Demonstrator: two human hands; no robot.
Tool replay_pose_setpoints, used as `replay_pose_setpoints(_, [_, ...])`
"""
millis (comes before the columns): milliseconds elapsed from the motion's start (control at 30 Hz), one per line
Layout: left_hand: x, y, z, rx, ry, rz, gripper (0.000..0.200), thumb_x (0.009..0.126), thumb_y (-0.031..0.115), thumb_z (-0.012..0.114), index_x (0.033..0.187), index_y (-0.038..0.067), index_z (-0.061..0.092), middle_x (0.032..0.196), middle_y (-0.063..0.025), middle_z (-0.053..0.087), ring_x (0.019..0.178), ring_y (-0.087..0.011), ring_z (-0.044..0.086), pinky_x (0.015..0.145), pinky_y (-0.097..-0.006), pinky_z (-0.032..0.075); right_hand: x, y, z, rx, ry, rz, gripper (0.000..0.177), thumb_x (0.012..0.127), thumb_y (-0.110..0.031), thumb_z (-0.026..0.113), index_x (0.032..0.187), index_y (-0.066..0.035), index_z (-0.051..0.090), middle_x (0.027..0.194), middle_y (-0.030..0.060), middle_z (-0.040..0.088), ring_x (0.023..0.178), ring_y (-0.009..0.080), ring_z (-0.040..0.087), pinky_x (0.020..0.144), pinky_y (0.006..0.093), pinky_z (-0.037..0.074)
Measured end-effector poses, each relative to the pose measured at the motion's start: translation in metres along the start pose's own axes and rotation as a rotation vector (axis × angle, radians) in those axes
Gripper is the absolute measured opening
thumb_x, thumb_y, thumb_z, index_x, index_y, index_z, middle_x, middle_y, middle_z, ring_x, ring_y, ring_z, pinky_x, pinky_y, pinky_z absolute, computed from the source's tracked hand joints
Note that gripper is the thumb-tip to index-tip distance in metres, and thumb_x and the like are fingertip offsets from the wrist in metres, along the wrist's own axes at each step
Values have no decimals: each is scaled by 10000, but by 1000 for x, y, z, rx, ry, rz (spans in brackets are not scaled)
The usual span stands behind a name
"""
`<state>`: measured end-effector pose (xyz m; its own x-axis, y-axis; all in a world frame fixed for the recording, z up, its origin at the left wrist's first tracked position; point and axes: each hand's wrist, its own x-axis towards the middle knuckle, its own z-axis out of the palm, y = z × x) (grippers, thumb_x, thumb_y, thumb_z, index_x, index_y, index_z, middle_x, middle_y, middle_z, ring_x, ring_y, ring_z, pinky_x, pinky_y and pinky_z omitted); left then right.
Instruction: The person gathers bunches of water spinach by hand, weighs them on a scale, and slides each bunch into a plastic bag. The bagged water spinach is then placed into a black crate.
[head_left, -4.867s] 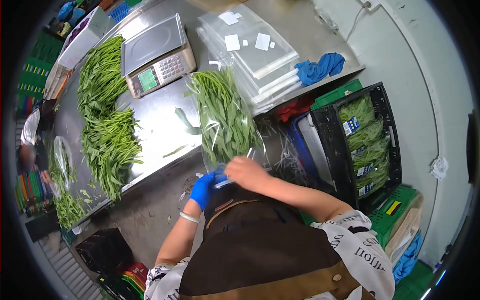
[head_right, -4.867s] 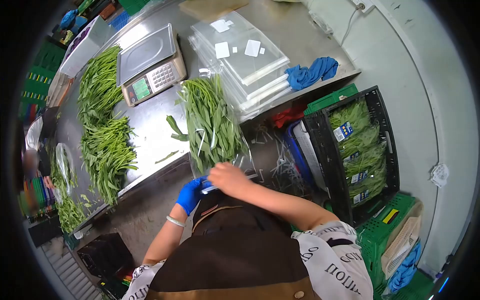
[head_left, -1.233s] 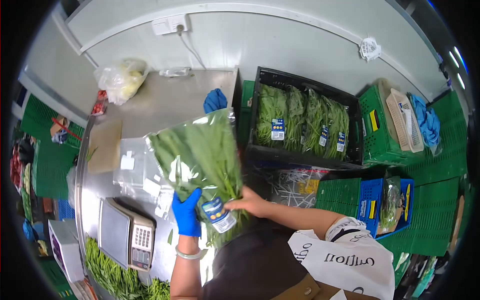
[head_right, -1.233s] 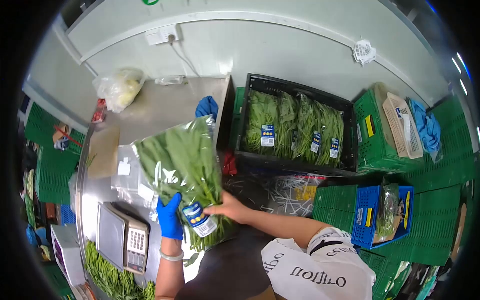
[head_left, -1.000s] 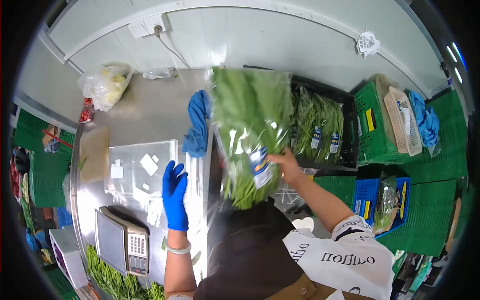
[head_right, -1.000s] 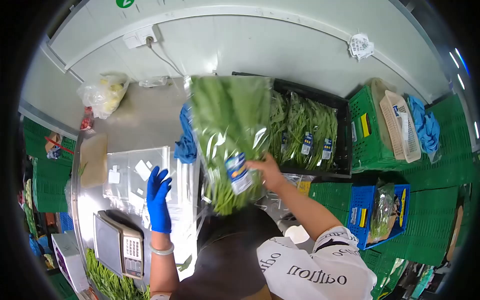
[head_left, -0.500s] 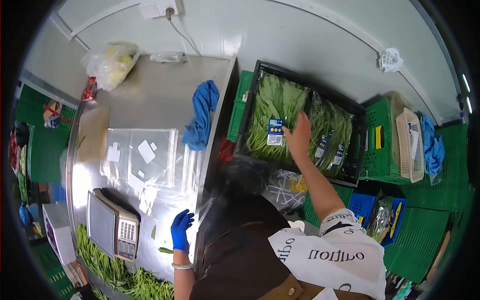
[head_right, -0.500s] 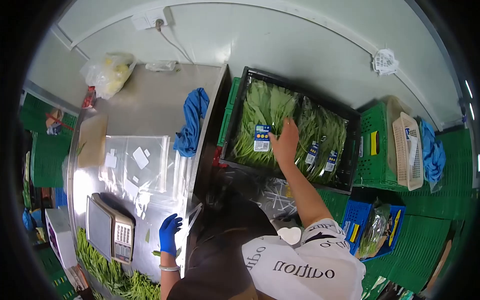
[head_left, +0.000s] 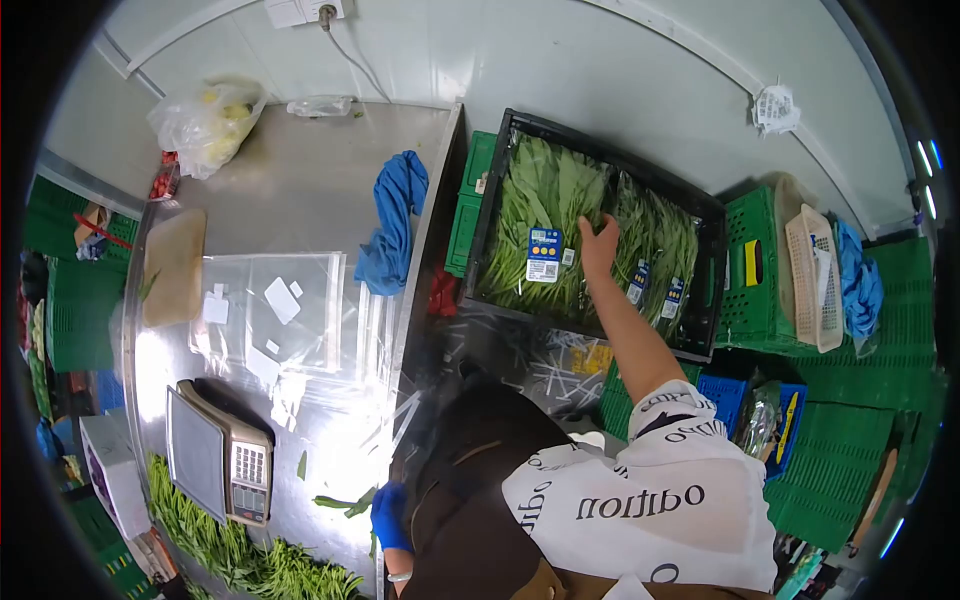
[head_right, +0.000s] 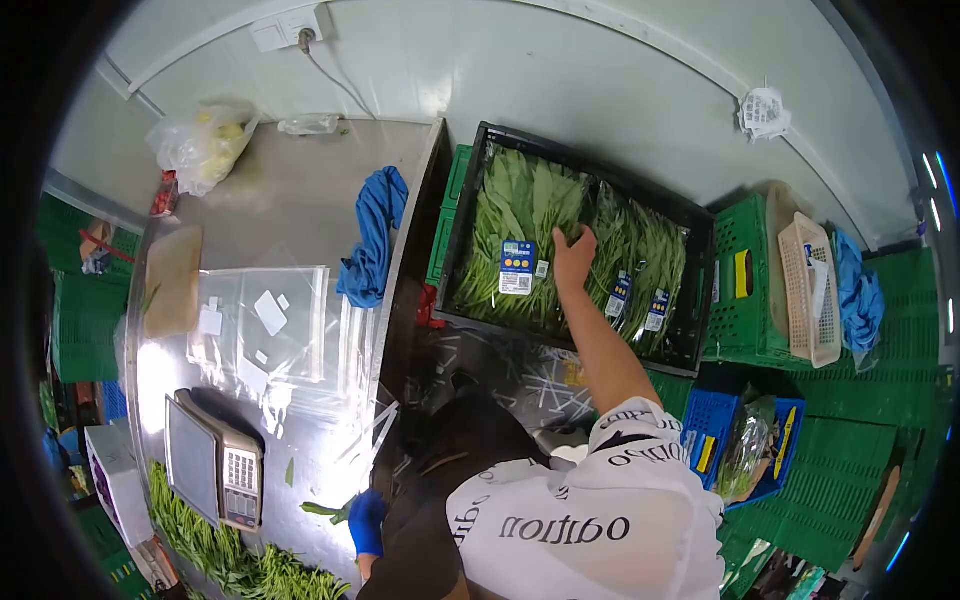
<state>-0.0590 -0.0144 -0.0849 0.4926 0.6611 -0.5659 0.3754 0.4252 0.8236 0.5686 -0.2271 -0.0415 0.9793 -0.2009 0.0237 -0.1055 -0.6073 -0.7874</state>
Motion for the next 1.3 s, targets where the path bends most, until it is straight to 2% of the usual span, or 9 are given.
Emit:
replay_pose_setpoints(133, [-7,71,43,-146,116,-348,291,851,159,615,1095,-1,614,920,-93,664,809,-172,635,705,-271,498,43,19,5,232,-159,365,803,793,-472,680,1359,0,361,1303,196,452,1158,334,474,956,452,390])
replay_pose_setpoints(367, [17,121,64,88,50,-204,311,884,155,569,1136,-26,587,952,-96,670,829,-152,626,755,-262,483,32,3,-1,41,-228,180,856,737,-513,716,1343,-12,376,1261,198,484,1127,348,508,899,453,442])
replay_pose_setpoints(500, [19,139,81,109,47,-193,300,871,151,597,1124,-10,606,938,-84,676,813,-146,627,739,-257,476,48,-6,-11,279,-500,646,795,730,-497,729,1293,-12,449,1204,177,537,1062,307,551,857,410,449])
replay_pose_setpoints(733, [26,130,96,92,-36,-196,268,876,117,590,1097,-30,620,985,-99,661,883,-162,624,787,-269,482,31,-27,-24,835,-356,248,362,836,-136,667,1154,6,568,1066,69,621,917,164,581,781,328,447])
replay_pose_setpoints(900, [31,183,132,67,-107,-9,298,874,52,582,1151,-58,581,1052,-109,636,968,-166,595,868,-271,459,-16,-120,-93,1002,-268,13,300,822,-62,660,1110,-14,591,1000,48,641,898,135,589,770,298,453])
replay_pose_setpoints(967, [36,221,156,-58,-170,89,438,838,6,613,1259,-38,500,1173,-115,583,1078,-179,549,929,-285,425,-36,-156,-110,1062,-343,-14,283,821,-44,652,1097,-16,595,988,44,646,889,127,594,769,293,460])
replay_pose_setpoints(1100, [52,297,195,89,-397,578,1007,676,201,779,1480,78,186,1471,-148,321,1340,-298,341,1085,-413,275,-97,-208,-109,1180,-571,39,265,824,-29,635,1086,-19,596,984,40,648,880,123,602,781,298,474])
replay_pose_setpoints(1233, [44,322,201,-171,-595,323,975,669,242,802,1447,47,246,1401,-114,417,1270,-257,431,1060,-389,337,-165,-234,-87,1152,-690,95,302,822,-42,639,1117,-17,581,1004,30,640,909,110,580,832,283,449])
replay_pose_setpoints(1300, [34,320,193,-228,-467,160,724,680,19,738,1327,11,412,1220,-94,567,1094,-216,569,935,-346,460,-183,-241,-84,1107,-791,51,332,836,-98,632,1149,-12,560,1061,30,619,938,111,558,848,279,433])
